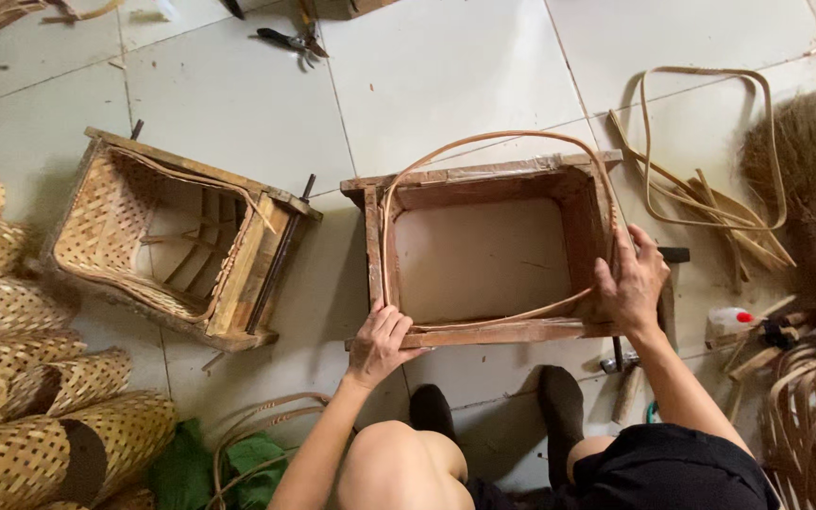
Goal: The person assembles a rectangular basket by fitting a woven body into a wooden mold and securing the rim with a hammer. They adjust the frame, insert the woven piece, and tap the edges to lock it in place.
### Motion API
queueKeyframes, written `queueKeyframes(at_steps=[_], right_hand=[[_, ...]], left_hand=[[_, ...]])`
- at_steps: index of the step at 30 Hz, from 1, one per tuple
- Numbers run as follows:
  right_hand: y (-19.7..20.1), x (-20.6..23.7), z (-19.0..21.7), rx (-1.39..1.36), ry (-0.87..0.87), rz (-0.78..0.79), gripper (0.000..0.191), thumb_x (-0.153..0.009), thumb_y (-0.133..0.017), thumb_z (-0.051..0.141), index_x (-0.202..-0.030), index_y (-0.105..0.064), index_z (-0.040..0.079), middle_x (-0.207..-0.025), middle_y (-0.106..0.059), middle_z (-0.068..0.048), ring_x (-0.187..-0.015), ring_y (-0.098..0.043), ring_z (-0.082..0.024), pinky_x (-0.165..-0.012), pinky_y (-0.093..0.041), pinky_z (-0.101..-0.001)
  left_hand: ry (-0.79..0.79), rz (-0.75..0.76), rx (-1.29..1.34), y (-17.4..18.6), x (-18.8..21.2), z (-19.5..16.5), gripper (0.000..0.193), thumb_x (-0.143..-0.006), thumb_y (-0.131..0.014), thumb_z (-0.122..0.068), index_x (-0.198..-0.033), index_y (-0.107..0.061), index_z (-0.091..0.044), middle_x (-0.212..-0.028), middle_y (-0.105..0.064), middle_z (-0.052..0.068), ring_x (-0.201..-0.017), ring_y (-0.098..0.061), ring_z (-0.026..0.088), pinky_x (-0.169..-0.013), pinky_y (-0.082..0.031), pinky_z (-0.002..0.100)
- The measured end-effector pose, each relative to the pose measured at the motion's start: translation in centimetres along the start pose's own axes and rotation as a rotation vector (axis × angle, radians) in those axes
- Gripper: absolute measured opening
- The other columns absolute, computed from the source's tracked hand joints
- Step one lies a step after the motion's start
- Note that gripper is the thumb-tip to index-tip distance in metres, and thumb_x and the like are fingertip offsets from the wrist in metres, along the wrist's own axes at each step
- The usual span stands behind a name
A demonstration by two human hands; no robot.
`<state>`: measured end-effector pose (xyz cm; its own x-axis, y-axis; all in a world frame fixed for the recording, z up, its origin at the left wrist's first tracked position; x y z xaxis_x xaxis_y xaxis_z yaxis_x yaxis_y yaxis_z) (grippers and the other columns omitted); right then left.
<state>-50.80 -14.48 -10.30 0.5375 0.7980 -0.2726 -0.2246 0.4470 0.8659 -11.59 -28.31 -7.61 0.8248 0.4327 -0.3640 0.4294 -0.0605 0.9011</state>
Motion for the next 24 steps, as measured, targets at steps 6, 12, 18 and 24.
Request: queueKeyframes(at_steps=[6,12,18,24], right_hand=[[-1.5,0.4,-0.5,0.044,0.027,-0.014,0.064,-0.098,-0.068,0.022,-0.157,-0.049,0.005,-0.157,-0.047,-0.015,-0.138,-0.047,-0.036,-0.114,-0.034,-0.0502],[-1.1,2.7,-0.8,-0.208,-0.107,0.126,0.080,-0.094,-0.067,0.033,-0.163,-0.036,0.007,-0.150,-0.049,-0.017,-0.131,-0.051,-0.035,-0.113,-0.041,-0.0445],[0.0,5.7,0.5,-0.070,-0.018,0.180,0.089,-0.088,-0.066,0.023,-0.162,-0.023,0.003,-0.167,-0.029,-0.023,-0.146,-0.036,-0.038,-0.120,-0.027,-0.0508],[-0.5,5.7,1.4,0.261,0.075,0.301,0.082,-0.090,-0.058,0.024,-0.160,-0.022,0.000,-0.168,-0.022,-0.019,-0.153,-0.025,-0.033,-0.123,-0.018,-0.0520]], left_hand=[[-0.001,-0.023,0.006,-1.3,1.4,0.5,0.053,-0.070,-0.085,-0.049,-0.092,-0.066,-0.005,-0.088,-0.061,0.007,-0.102,-0.062,0.026,-0.118,-0.042,0.050],[-0.006,-0.016,0.011,-1.2,1.0,0.0,0.048,-0.069,-0.085,-0.047,-0.088,-0.067,-0.007,-0.084,-0.060,0.007,-0.094,-0.062,0.025,-0.113,-0.046,0.050],[0.003,-0.053,0.004,-0.4,0.7,-1.1,0.046,-0.071,-0.085,-0.048,-0.082,-0.064,-0.009,-0.084,-0.060,0.009,-0.093,-0.062,0.028,-0.110,-0.047,0.049],[0.026,-0.028,0.002,-0.3,0.6,-1.3,0.045,-0.069,-0.084,-0.046,-0.086,-0.065,-0.008,-0.087,-0.061,0.009,-0.094,-0.063,0.029,-0.111,-0.046,0.049]])
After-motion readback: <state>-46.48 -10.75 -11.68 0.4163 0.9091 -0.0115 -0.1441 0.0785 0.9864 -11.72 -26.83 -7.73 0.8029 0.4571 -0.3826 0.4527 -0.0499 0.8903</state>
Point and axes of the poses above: each hand's wrist, its own x-axis away from the middle knuckle, its own y-axis out of the back of the hand, z = x × y, the point moved 7 cm from there along -x, towards the middle knuckle
